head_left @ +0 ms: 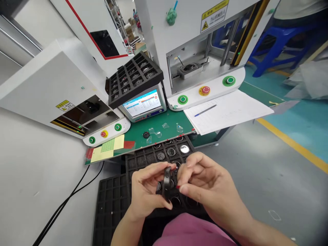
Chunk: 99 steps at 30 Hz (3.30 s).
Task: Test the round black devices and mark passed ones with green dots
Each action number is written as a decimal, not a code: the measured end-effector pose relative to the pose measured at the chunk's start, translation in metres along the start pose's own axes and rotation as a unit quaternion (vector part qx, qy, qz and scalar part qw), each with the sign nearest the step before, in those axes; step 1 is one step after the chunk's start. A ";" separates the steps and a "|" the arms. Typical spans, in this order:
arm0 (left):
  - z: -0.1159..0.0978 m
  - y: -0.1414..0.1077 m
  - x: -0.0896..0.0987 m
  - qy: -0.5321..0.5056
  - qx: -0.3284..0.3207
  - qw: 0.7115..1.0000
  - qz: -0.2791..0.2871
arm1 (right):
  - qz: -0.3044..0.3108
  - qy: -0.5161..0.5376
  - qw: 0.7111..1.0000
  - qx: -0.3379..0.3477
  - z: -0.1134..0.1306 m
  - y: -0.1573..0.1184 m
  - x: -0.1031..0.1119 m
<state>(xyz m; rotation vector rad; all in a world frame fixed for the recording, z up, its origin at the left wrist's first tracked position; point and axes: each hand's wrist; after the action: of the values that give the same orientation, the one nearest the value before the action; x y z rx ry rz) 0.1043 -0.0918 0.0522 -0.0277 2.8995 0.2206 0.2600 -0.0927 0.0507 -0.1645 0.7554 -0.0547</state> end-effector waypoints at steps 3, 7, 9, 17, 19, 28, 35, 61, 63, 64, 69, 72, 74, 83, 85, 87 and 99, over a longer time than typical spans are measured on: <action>-0.002 0.001 0.002 0.045 -0.077 0.996 0.006 | 0.031 0.042 0.995 -0.088 -0.003 0.000 -0.001; -0.002 -0.001 0.008 0.105 -0.127 0.986 0.013 | 0.031 0.077 0.991 -0.102 -0.004 -0.001 -0.005; -0.002 -0.002 0.010 0.132 -0.147 0.980 0.016 | 0.027 0.073 0.993 -0.093 -0.003 -0.002 -0.006; -0.007 -0.005 0.011 0.182 -0.205 0.961 0.030 | 0.022 0.044 0.996 -0.070 0.001 -0.006 -0.006; -0.009 -0.006 0.011 0.194 -0.214 0.957 0.037 | 0.016 0.033 0.997 -0.072 0.004 -0.008 -0.005; -0.011 -0.009 0.011 0.119 -0.101 0.988 -0.004 | -0.026 -0.013 0.999 -0.014 0.001 -0.001 -0.003; -0.010 -0.019 0.002 0.070 -0.097 0.992 -0.047 | -0.090 -0.114 0.975 0.167 -0.003 -0.004 -0.011; -0.009 -0.021 0.005 0.116 -0.147 0.982 -0.005 | -0.087 -0.131 0.971 0.183 0.000 0.003 -0.011; -0.009 -0.022 0.005 0.121 -0.142 0.982 -0.010 | -0.084 -0.139 0.968 0.193 -0.002 0.004 -0.010; -0.009 -0.023 0.005 0.125 -0.140 0.982 -0.013 | -0.083 -0.144 0.965 0.202 -0.002 0.004 -0.010; -0.006 -0.023 0.007 0.156 -0.171 0.970 -0.075 | -0.093 -0.141 0.963 0.209 -0.001 0.002 -0.010; -0.003 -0.019 0.013 0.174 -0.183 0.964 -0.088 | -0.054 -0.071 0.993 0.074 -0.003 0.001 -0.010; -0.001 -0.016 0.017 0.176 -0.185 0.964 -0.071 | 0.010 0.001 0.998 -0.064 -0.007 0.002 -0.010; 0.000 -0.011 0.021 0.170 -0.204 0.964 -0.026 | 0.078 0.147 0.952 -0.257 -0.014 0.004 -0.013; 0.000 -0.011 0.021 0.166 -0.202 0.965 -0.023 | 0.075 0.153 0.950 -0.260 -0.013 0.004 -0.013; 0.001 -0.010 0.021 0.164 -0.203 0.965 -0.020 | 0.073 0.155 0.950 -0.261 -0.013 0.003 -0.013; 0.003 -0.009 0.022 0.164 -0.197 0.967 -0.001 | 0.047 0.146 0.948 -0.278 -0.011 0.002 -0.015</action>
<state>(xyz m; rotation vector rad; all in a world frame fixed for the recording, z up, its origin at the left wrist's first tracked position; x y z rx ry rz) 0.0837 -0.1007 0.0431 -0.1490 3.1233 0.8655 0.2415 -0.0906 0.0522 -0.6691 1.0623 0.2333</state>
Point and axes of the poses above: each hand's wrist, its own y-axis towards the middle knuckle, its own x-axis out of the back of the hand, z = x × y, and after that the axes turned 14 degrees about -z, right-handed
